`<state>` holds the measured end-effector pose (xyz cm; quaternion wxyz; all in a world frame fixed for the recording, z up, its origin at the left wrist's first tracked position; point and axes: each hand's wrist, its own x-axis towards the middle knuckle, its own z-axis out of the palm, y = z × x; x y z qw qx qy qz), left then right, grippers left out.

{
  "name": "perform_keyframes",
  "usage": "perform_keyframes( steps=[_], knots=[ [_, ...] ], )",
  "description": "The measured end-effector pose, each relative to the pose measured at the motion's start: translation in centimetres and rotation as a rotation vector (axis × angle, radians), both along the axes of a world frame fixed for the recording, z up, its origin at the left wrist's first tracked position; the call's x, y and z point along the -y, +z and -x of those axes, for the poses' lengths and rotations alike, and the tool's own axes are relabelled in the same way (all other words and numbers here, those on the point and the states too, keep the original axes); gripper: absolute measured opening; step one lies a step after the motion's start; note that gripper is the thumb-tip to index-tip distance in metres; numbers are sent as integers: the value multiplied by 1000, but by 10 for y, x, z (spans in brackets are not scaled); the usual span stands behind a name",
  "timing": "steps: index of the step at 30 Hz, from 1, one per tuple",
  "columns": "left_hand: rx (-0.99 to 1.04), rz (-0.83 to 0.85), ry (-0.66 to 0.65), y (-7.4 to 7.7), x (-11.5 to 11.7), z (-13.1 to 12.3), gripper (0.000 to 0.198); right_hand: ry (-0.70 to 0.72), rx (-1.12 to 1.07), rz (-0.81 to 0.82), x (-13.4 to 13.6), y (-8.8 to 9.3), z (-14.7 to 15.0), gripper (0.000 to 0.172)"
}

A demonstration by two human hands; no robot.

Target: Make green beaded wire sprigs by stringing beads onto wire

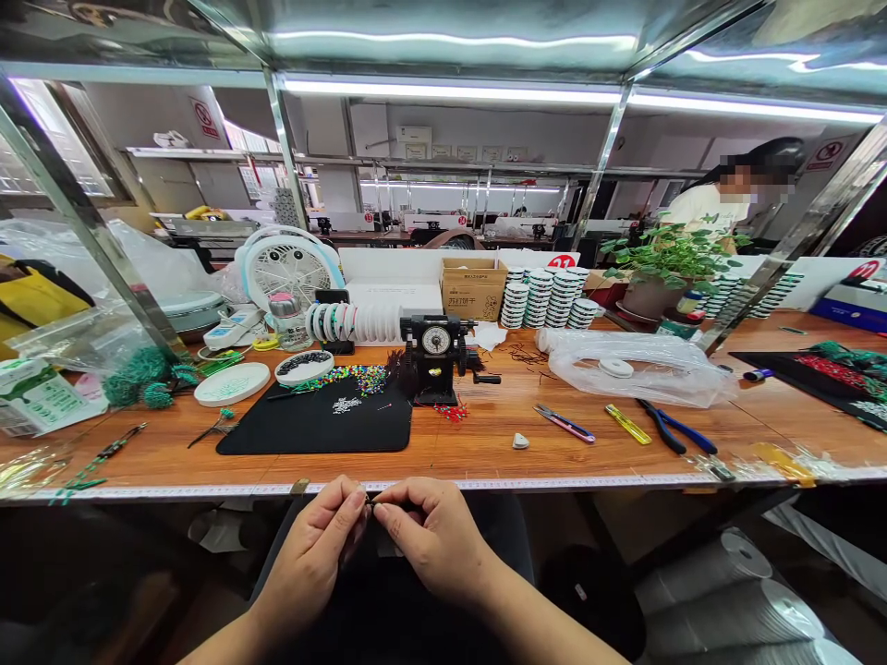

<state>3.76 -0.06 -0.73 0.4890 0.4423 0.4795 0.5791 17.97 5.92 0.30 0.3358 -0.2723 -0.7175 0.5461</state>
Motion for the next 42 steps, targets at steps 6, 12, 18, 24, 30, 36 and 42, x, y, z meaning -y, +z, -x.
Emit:
perform_keyframes(
  steps=[6, 12, 18, 24, 30, 36, 42],
  knots=[
    [-4, -2, 0, -5, -2, 0, 27, 10, -3, -12, -1, -2, 2, 24],
    [20, 6, -13, -3, -1, 0, 25, 3, -15, -37, 0, -2, 1, 22],
    [6, 14, -4, -4, -1, -1, 26, 0, -29, -3, 0, -3, 2, 22],
    [-45, -24, -7, -4, -1, -2, 26, 21, -81, 136, -3, -1, 5, 27],
    [-25, -36, 28, -2, -1, -2, 27, 24, -97, 89, -5, 0, 3, 25],
    [38, -23, 11, 2, -1, -4, 26, 27, -79, 110, -6, 1, -1, 21],
    [8, -25, 8, 0, -1, -4, 25, 27, -98, 184, -6, 1, 1, 23]
  ],
)
